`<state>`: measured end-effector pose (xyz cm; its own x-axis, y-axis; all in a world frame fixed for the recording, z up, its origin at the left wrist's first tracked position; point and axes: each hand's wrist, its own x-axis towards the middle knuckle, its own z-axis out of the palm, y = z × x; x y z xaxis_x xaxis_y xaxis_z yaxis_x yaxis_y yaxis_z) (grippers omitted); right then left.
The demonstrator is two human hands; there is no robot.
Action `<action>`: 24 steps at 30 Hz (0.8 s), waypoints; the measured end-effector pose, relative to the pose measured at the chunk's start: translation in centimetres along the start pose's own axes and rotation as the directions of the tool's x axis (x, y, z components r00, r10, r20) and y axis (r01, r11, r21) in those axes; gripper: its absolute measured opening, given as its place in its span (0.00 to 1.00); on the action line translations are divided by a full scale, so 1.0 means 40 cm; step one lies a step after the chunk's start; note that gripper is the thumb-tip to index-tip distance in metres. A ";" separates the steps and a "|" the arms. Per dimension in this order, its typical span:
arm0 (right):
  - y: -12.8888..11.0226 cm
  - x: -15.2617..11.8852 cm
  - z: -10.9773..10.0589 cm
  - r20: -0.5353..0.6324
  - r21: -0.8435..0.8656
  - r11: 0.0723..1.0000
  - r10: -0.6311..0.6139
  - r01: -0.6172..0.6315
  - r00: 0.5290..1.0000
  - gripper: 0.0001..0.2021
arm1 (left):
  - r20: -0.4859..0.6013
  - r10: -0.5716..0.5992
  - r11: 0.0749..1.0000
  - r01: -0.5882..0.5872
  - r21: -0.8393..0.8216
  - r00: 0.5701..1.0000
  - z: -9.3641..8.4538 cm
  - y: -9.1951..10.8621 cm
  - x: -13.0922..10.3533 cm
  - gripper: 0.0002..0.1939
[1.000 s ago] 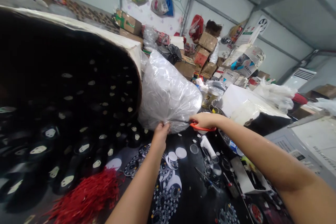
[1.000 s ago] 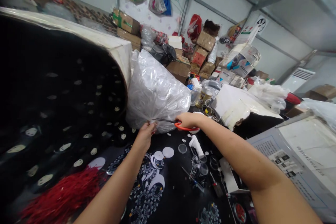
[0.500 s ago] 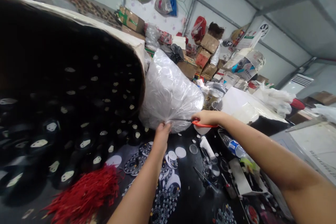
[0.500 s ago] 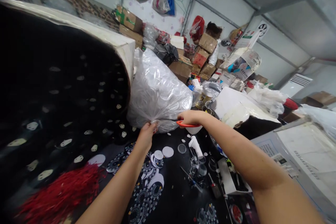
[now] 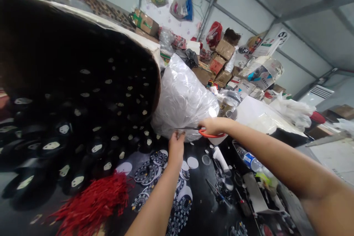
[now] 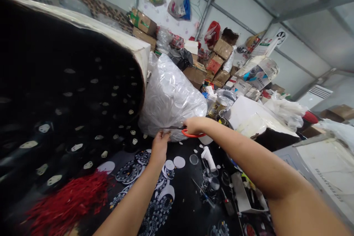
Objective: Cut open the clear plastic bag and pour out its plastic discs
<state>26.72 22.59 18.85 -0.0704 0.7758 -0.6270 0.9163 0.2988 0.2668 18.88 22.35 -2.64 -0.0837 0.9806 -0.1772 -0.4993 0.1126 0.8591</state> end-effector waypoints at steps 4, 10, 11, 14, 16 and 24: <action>0.008 0.001 -0.031 0.062 -0.021 1.000 -0.022 0.023 0.998 0.20 | 0.013 0.015 1.000 -0.015 0.006 1.000 0.001 -0.006 -0.004 0.10; -0.042 0.041 -0.056 0.041 -0.066 0.997 -0.035 0.038 0.999 0.18 | 0.005 0.034 0.998 -0.034 0.043 0.999 -0.003 -0.003 -0.009 0.10; -0.048 0.046 -0.055 0.022 -0.073 0.997 -0.030 0.032 0.999 0.17 | 0.001 0.037 0.998 -0.037 0.047 0.999 -0.003 -0.002 -0.010 0.09; -0.059 0.056 -0.038 -0.056 -0.090 0.996 0.006 -0.011 0.998 0.18 | -0.013 0.046 0.998 -0.045 0.049 0.999 -0.002 0.000 -0.014 0.09; -0.061 0.059 -0.023 -0.113 -0.104 0.994 0.031 -0.043 0.993 0.20 | -0.011 0.053 0.998 -0.052 0.045 0.999 -0.001 0.000 -0.016 0.09; -0.055 0.057 -0.014 -0.153 -0.128 0.991 0.003 -0.023 0.988 0.19 | 0.019 0.073 0.996 -0.074 0.052 0.997 -0.010 0.006 -0.014 0.09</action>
<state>24.30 24.02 17.24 -0.1275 0.8525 -0.5069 0.8594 0.3501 0.3726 18.47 21.77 -2.53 -0.1032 0.9891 -0.1051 -0.4461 0.0484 0.8937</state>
